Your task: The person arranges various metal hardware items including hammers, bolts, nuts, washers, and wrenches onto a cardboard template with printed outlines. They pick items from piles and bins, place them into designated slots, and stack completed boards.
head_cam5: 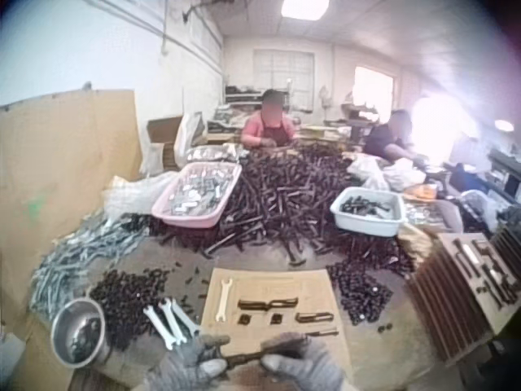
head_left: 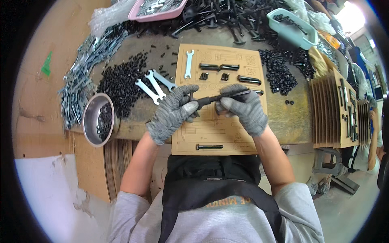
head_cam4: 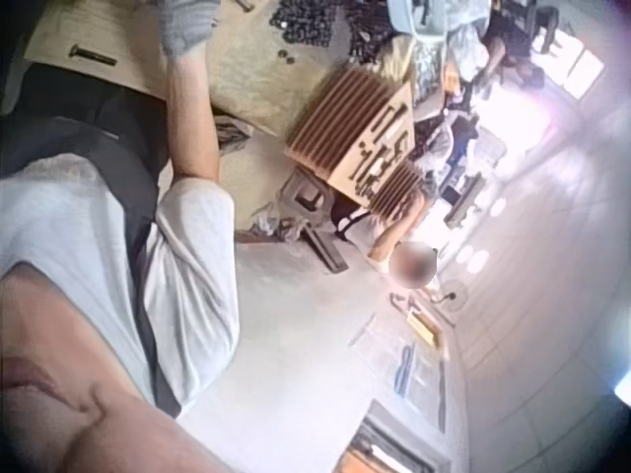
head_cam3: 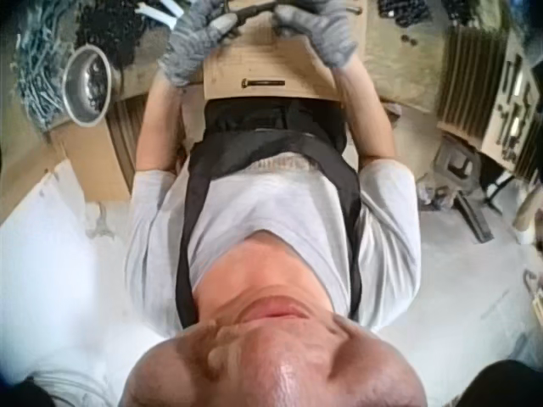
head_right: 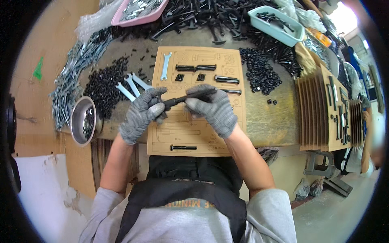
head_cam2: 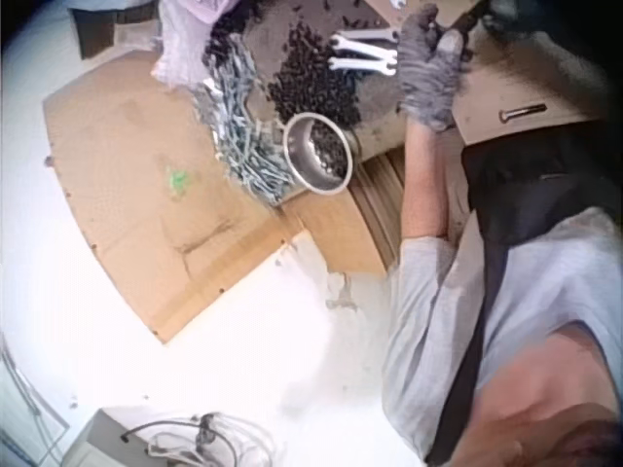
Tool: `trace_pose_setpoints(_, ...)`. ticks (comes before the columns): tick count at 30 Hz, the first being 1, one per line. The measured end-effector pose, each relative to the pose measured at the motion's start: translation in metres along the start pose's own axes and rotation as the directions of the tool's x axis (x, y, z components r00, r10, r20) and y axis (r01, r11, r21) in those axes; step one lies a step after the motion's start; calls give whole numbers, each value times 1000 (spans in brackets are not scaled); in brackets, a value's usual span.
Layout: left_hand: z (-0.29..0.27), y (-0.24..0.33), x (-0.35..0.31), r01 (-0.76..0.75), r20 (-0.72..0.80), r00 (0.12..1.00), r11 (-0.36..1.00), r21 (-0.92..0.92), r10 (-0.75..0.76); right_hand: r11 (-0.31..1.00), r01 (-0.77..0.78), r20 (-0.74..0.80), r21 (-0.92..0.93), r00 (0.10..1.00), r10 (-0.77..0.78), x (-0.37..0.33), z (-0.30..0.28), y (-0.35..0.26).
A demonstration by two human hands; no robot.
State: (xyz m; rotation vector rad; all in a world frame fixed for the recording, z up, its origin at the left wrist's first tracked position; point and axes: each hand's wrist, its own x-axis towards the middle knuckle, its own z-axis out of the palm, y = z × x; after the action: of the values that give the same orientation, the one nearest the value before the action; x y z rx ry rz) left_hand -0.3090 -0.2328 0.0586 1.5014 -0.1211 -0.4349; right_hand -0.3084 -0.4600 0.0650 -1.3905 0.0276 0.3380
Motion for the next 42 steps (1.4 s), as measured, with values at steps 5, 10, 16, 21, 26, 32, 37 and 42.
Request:
trace_pose_setpoints(5,-17,-10,-40,145,-27,989,985,92,-143,995,-15,79,-101,997,23,-36,-13,45)
trace_pose_setpoints(10,-8,-32,-50,150,-162,981,951,270,-109,548,371,152,-750,903,-403,-49,-3,64)
trace_pose_setpoints(16,5,-44,-58,-4,-111,980,570,822,167,229,426,269,-875,822,-501,-47,-2,73)
trace_pose_setpoints(21,8,-51,-56,-50,-95,966,531,846,242,274,414,248,-868,840,-483,-48,-2,70)
trace_pose_setpoints(26,4,-44,-69,-28,-237,922,661,750,307,582,276,-43,-765,880,-473,-63,-28,64)
trace_pose_setpoints(32,27,-44,-74,-242,103,957,554,797,271,375,377,208,-847,884,-419,-83,-18,67)
trace_pose_setpoints(37,34,-48,-73,-198,153,978,385,902,144,269,448,307,-853,846,-436,-80,-6,75)
trace_pose_setpoints(42,34,-44,-73,-193,113,975,476,858,192,417,382,183,-824,878,-443,-76,-20,50)
